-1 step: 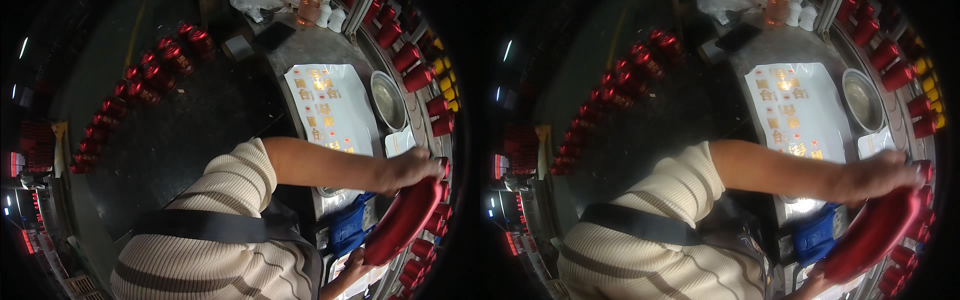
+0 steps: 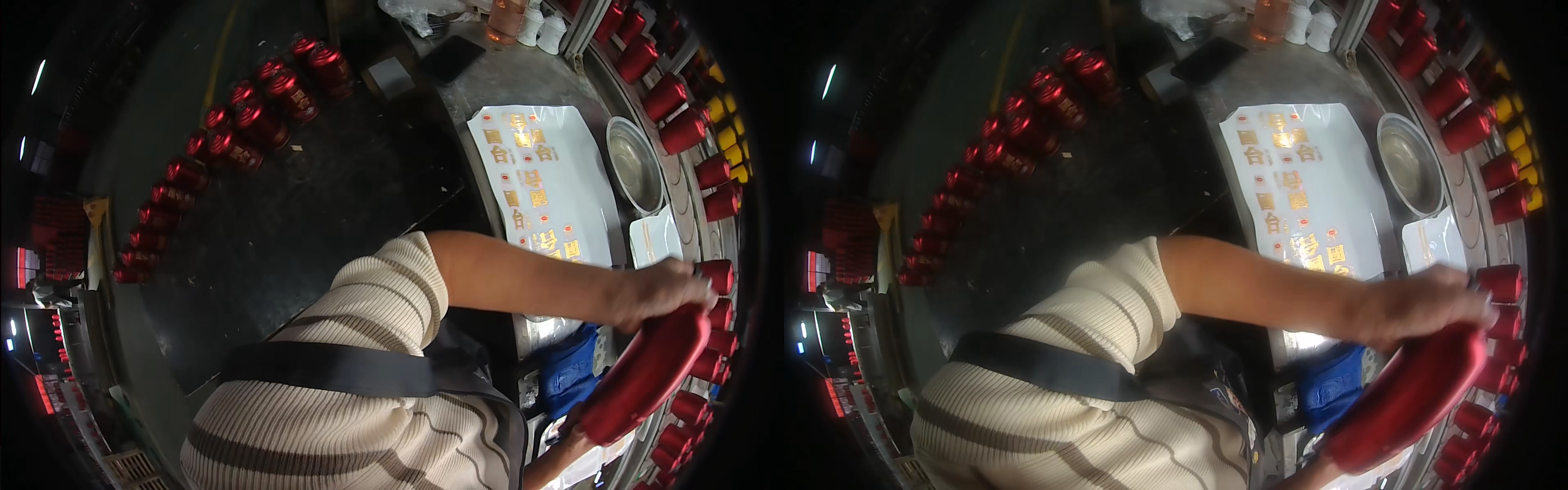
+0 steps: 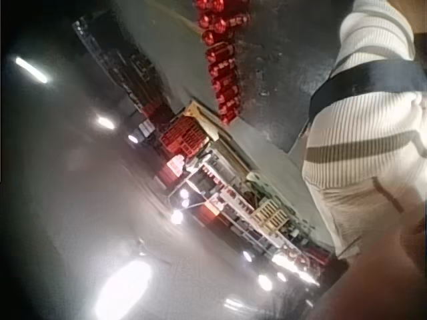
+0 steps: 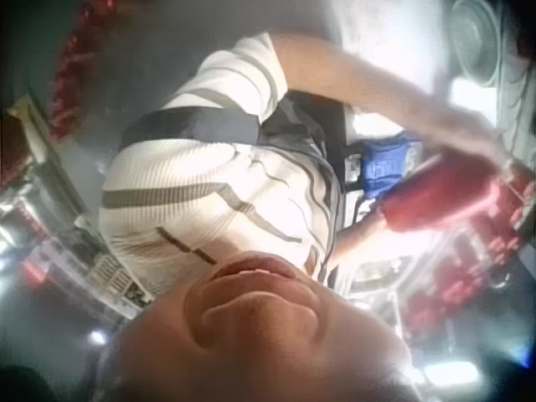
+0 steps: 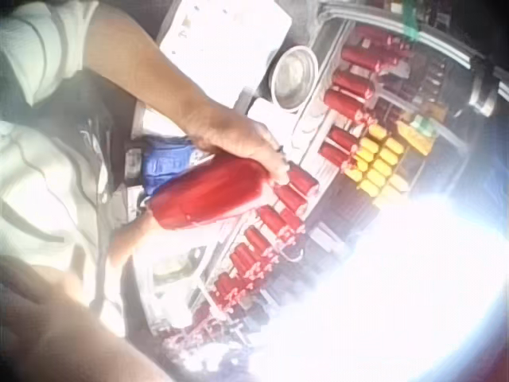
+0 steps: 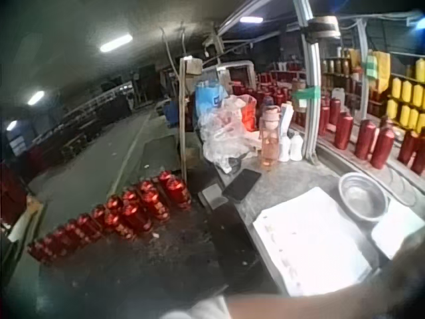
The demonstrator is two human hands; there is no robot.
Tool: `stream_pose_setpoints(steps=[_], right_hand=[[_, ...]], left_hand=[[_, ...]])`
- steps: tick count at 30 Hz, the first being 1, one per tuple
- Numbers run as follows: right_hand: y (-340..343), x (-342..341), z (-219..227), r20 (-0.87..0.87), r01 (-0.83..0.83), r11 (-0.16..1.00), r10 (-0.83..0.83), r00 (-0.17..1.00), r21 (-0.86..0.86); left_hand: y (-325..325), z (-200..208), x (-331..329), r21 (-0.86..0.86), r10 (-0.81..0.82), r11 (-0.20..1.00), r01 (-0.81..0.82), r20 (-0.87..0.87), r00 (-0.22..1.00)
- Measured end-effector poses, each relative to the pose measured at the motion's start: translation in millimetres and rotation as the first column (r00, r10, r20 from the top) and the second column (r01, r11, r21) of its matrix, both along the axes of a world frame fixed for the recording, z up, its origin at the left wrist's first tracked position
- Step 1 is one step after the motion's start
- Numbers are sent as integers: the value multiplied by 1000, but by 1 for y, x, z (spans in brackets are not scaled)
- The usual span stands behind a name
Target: The person applies gold stickers to red cylindrical cans. They pick up a can, place a sticker on its side, smooth it with a blue tool, and set the can aside. The process repeats with multiple cans.
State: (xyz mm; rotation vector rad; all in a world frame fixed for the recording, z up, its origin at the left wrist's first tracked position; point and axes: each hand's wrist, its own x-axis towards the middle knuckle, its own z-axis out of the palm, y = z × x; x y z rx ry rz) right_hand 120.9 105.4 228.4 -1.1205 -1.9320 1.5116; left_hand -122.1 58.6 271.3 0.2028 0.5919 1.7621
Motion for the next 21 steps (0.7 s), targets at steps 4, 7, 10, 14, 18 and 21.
stream_pose_setpoints(steps=[4, 7, 10, 14, 18, 21], right_hand=[[-24, -9, -13, -25, -19, 1000, 19, 999, 3], [-34, -11, -19, -35, -5, 1000, 5, 999, 9], [-45, -12, -17, -68, 6, 1000, -4, 998, 24], [-63, 13, -33, -123, 52, 998, -48, 991, 32], [-70, 42, -60, -214, 109, 991, -123, 969, -77], [-68, 51, -65, -162, 123, 992, -123, 979, -12]], left_hand=[[17, -57, 47, 84, -122, 990, 112, 130, 984], [10, -85, 74, -57, 77, 995, -85, -125, 989], [-17, -74, 83, -88, -154, 985, 145, -106, 982], [-21, -83, 80, -168, -371, 919, 357, -60, 927], [-21, -85, 105, -260, -434, 892, 371, -257, 863], [-14, -89, 111, -257, -433, 895, 364, -311, 846]])
